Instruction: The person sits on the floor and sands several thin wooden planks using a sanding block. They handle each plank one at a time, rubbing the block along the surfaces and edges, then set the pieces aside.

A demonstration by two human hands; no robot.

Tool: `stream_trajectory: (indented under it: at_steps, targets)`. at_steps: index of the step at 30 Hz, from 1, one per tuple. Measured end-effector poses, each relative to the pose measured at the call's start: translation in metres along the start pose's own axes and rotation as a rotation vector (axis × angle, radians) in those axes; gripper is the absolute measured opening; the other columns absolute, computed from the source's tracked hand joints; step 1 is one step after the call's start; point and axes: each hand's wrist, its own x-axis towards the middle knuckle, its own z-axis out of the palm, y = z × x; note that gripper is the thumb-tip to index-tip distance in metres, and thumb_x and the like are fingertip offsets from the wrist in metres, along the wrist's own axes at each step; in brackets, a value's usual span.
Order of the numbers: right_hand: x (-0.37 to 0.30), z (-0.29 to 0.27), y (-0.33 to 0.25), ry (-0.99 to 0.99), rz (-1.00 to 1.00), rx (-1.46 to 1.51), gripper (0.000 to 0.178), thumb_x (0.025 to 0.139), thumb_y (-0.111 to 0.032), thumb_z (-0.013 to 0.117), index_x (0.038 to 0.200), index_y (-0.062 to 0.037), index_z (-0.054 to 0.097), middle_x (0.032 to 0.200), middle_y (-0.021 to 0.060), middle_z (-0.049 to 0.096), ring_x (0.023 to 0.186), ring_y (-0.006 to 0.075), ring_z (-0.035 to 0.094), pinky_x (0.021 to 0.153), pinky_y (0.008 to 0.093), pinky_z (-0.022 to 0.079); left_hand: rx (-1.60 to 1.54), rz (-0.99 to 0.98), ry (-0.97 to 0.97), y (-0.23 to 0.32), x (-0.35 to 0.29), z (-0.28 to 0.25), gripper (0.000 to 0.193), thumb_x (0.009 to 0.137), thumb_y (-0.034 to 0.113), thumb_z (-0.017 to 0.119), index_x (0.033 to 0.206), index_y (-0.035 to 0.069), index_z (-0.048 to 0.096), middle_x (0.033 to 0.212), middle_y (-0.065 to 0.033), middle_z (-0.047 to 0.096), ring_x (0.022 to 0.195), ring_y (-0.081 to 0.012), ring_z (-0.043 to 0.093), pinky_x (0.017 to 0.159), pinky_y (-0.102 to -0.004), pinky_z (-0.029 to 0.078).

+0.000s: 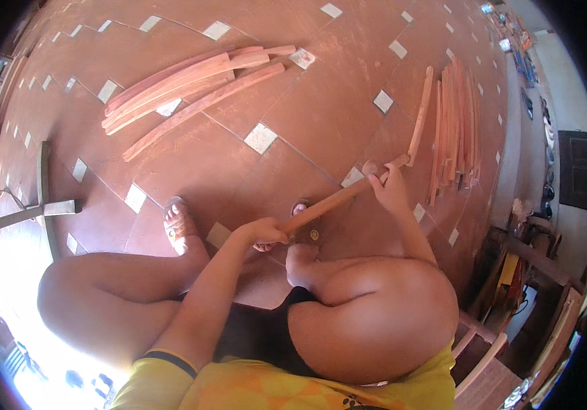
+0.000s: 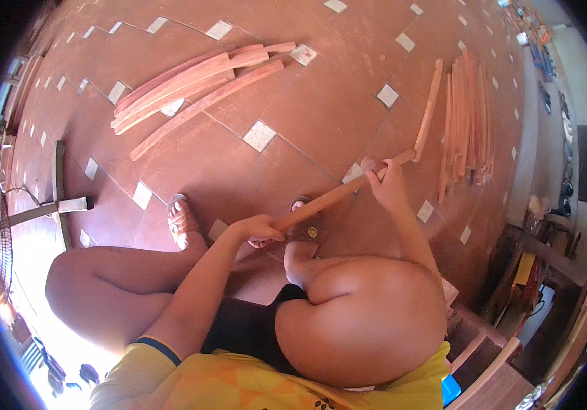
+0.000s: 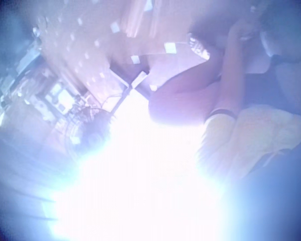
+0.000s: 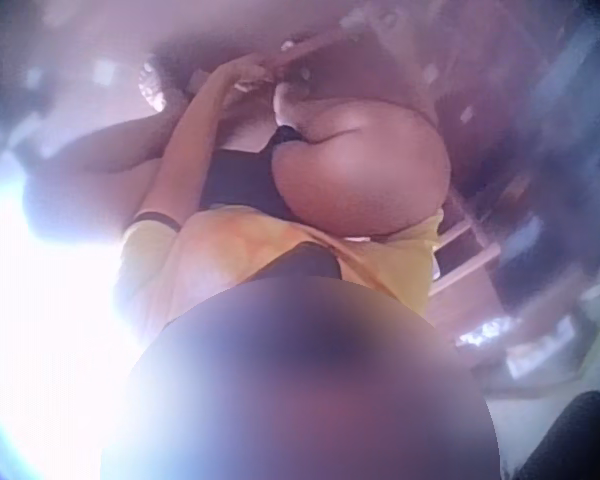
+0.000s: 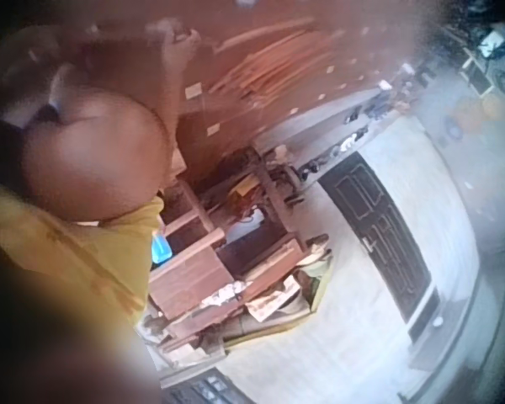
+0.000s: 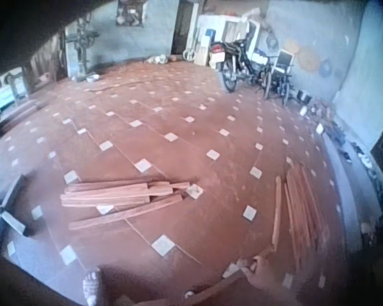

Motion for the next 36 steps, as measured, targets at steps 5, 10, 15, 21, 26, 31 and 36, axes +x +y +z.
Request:
stream_trajectory:
  at_steps: [5, 10, 15, 21, 26, 31, 36]
  targets:
    - [-0.035, 0.032, 0.016, 0.028, 0.163, 0.166, 0.060, 0.092, -0.028, 0.077, 0.134, 0.0063, 0.052, 0.130, 0.0314, 0.061, 0.115, 0.0449, 0.062, 0.099, 0.0488, 0.050, -0.043, -0.048, 0.061, 0.027, -0.011, 0.014, 0.023, 0.083, 0.024, 0.078, 0.078, 0.005, 0.065, 0.062, -0.0024, 0.056, 0.049, -0.0151, 0.053, 0.045, -0.0317, 0.043]
    - [-0.077, 0.034, -0.039, -0.306, -0.254, 0.174, 0.063, 0.092, -0.020, 0.077, 0.143, 0.0045, 0.049, 0.124, 0.0294, 0.064, 0.099, 0.0373, 0.069, 0.090, 0.0467, 0.055, -0.211, -0.133, -0.065, -0.005, 0.019, 0.031, 0.021, 0.082, 0.021, 0.076, 0.074, 0.006, 0.064, 0.062, -0.0019, 0.055, 0.047, -0.0141, 0.050, 0.043, -0.0314, 0.040]
    - [-0.032, 0.003, -0.013, -0.191, 0.412, 0.248, 0.066, 0.093, -0.020, 0.076, 0.149, 0.0021, 0.047, 0.114, 0.0305, 0.066, 0.098, 0.0385, 0.070, 0.089, 0.0477, 0.054, -0.239, -0.173, -0.086, -0.025, 0.033, 0.037, 0.017, 0.080, 0.020, 0.075, 0.075, 0.007, 0.066, 0.061, -0.0023, 0.055, 0.047, -0.0142, 0.049, 0.041, -0.0328, 0.039]
    - [-0.083, 0.030, -0.046, -0.549, -0.201, 0.221, 0.062, 0.096, -0.021, 0.071, 0.148, 0.0016, 0.048, 0.117, 0.0310, 0.066, 0.110, 0.0454, 0.065, 0.092, 0.0502, 0.053, -0.190, -0.244, -0.036, -0.002, 0.018, 0.038, 0.018, 0.079, 0.013, 0.074, 0.070, 0.010, 0.059, 0.056, -0.0001, 0.049, 0.045, -0.0122, 0.044, 0.041, -0.0308, 0.032]
    - [-0.039, 0.027, 0.015, 0.007, 0.159, 0.248, 0.052, 0.096, -0.019, 0.069, 0.143, -0.0045, 0.051, 0.124, 0.0306, 0.064, 0.117, 0.0478, 0.062, 0.097, 0.0523, 0.051, -0.093, -0.281, -0.044, -0.006, 0.029, 0.040, 0.016, 0.076, 0.017, 0.076, 0.072, 0.008, 0.063, 0.057, -0.0020, 0.052, 0.047, -0.0143, 0.049, 0.042, -0.0319, 0.038]
    - [-0.068, 0.019, -0.027, -0.399, -0.128, 0.318, 0.052, 0.095, -0.019, 0.072, 0.141, -0.0042, 0.054, 0.120, 0.0295, 0.065, 0.115, 0.0472, 0.064, 0.096, 0.0504, 0.052, -0.120, -0.278, -0.021, -0.003, 0.026, 0.037, 0.017, 0.075, 0.016, 0.075, 0.071, 0.007, 0.061, 0.058, -0.0023, 0.052, 0.047, -0.0141, 0.049, 0.042, -0.0318, 0.036]
    - [-0.013, 0.012, 0.048, -0.058, 0.265, 0.212, 0.056, 0.093, -0.020, 0.074, 0.143, -0.0026, 0.054, 0.116, 0.0299, 0.066, 0.110, 0.0474, 0.066, 0.093, 0.0496, 0.054, -0.248, -0.297, -0.076, -0.002, 0.028, 0.039, 0.016, 0.077, 0.008, 0.074, 0.075, 0.007, 0.058, 0.058, -0.0006, 0.047, 0.044, -0.0126, 0.042, 0.040, -0.0313, 0.031]
